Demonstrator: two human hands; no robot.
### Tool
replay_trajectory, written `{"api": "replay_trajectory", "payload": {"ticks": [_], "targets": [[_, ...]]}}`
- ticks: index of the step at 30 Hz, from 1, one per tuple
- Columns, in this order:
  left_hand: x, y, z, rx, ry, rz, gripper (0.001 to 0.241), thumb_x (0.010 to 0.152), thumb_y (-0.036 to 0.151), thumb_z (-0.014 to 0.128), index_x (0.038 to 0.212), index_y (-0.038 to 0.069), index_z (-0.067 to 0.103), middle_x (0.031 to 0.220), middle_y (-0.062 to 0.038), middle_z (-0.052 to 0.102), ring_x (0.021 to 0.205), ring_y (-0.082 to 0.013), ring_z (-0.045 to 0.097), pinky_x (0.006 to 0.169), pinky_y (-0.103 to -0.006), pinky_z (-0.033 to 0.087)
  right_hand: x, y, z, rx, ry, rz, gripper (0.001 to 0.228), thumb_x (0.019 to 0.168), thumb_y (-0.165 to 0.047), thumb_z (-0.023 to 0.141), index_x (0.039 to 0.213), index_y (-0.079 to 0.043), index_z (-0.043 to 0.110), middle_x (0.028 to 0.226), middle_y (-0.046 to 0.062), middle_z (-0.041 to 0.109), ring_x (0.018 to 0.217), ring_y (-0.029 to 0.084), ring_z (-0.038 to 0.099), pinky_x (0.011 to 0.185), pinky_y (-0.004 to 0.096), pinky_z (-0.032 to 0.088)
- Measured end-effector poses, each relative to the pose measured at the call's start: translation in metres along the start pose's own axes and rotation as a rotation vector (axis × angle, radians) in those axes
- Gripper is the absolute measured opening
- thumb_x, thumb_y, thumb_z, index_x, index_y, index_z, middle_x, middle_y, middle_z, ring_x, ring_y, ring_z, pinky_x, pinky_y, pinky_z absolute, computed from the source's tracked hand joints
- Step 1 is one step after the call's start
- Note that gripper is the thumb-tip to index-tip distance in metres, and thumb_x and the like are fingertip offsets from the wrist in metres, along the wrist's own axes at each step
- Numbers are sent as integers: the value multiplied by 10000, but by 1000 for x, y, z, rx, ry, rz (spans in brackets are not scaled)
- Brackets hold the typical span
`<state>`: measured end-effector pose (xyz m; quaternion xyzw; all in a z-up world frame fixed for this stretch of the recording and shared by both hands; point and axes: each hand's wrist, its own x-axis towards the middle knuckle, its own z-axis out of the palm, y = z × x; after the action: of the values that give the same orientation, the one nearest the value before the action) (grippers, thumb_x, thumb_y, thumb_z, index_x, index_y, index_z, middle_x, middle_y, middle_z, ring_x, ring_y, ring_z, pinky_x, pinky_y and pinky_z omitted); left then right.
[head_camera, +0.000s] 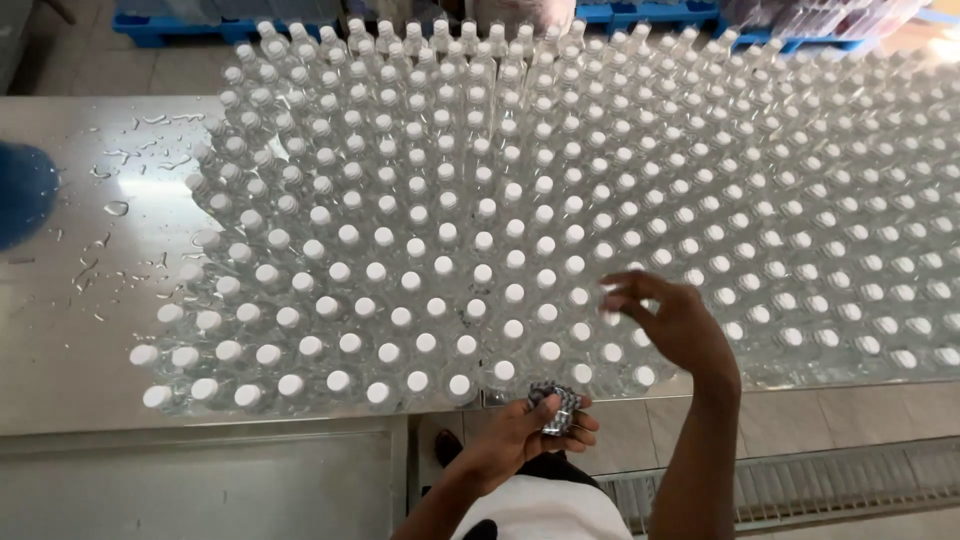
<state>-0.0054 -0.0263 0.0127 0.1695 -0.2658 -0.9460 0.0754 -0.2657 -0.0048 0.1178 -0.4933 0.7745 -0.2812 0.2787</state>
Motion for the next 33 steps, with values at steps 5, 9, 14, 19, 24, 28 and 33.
{"api": "replay_trajectory", "payload": {"ticks": [5, 9, 14, 19, 24, 28, 33], "targets": [[-7, 16, 19, 39, 79, 82, 647, 1072, 410, 564, 1480, -92, 588, 1276, -209, 745, 1120, -286, 749, 1013, -359, 637, 108, 53, 15, 38, 112, -121, 245, 1080, -219, 656, 1298, -167, 757, 1097, 42, 868, 1002, 183, 838, 836, 374, 628], [-20, 27, 12, 49, 285, 171, 701, 1017, 421, 575, 1490, -96, 591, 1260, -227, 770, 1122, -315, 764, 1036, -395, 638, 141, 110, 42, -111, -92, -304, 324, 1095, -150, 613, 1393, -169, 738, 1164, 78, 842, 1016, 252, 756, 830, 437, 585], [-34, -1, -15, -146, 420, 273, 730, 976, 381, 625, 1506, -118, 570, 1317, -274, 731, 1157, -358, 734, 999, -419, 635, 155, 161, 56, -294, -54, -609, 285, 1079, -109, 668, 1352, -133, 747, 964, 71, 780, 896, 257, 662, 831, 409, 506], [-21, -24, -9, -212, 476, 263, 744, 972, 388, 618, 1507, -128, 589, 1262, -284, 758, 1114, -366, 755, 983, -419, 637, 160, 176, 45, -403, -95, -815, 245, 1030, -137, 732, 1267, -191, 762, 1122, -9, 794, 1122, 208, 674, 1106, 444, 413], [2, -27, 3, -256, 420, 257, 730, 990, 376, 629, 1511, -132, 569, 1266, -270, 752, 1118, -346, 746, 983, -409, 637, 167, 177, 40, -430, -137, -838, 165, 1003, -302, 772, 1136, -203, 772, 1249, 10, 784, 1219, 232, 676, 1159, 471, 353], [1, -16, 15, -144, 393, 247, 703, 1026, 384, 592, 1512, -124, 572, 1241, -259, 761, 1117, -330, 748, 997, -413, 634, 171, 181, 41, -458, -183, -806, 138, 997, -320, 774, 1052, -194, 757, 1279, 27, 782, 1262, 253, 678, 1173, 487, 347], [-4, -4, 15, -104, 443, 243, 721, 1001, 415, 603, 1476, -128, 600, 1237, -266, 777, 1107, -343, 765, 998, -419, 645, 167, 180, 41, -408, -206, -746, 94, 980, -252, 796, 1026, -190, 742, 1322, 22, 745, 1288, 262, 635, 1146, 468, 378]]}}
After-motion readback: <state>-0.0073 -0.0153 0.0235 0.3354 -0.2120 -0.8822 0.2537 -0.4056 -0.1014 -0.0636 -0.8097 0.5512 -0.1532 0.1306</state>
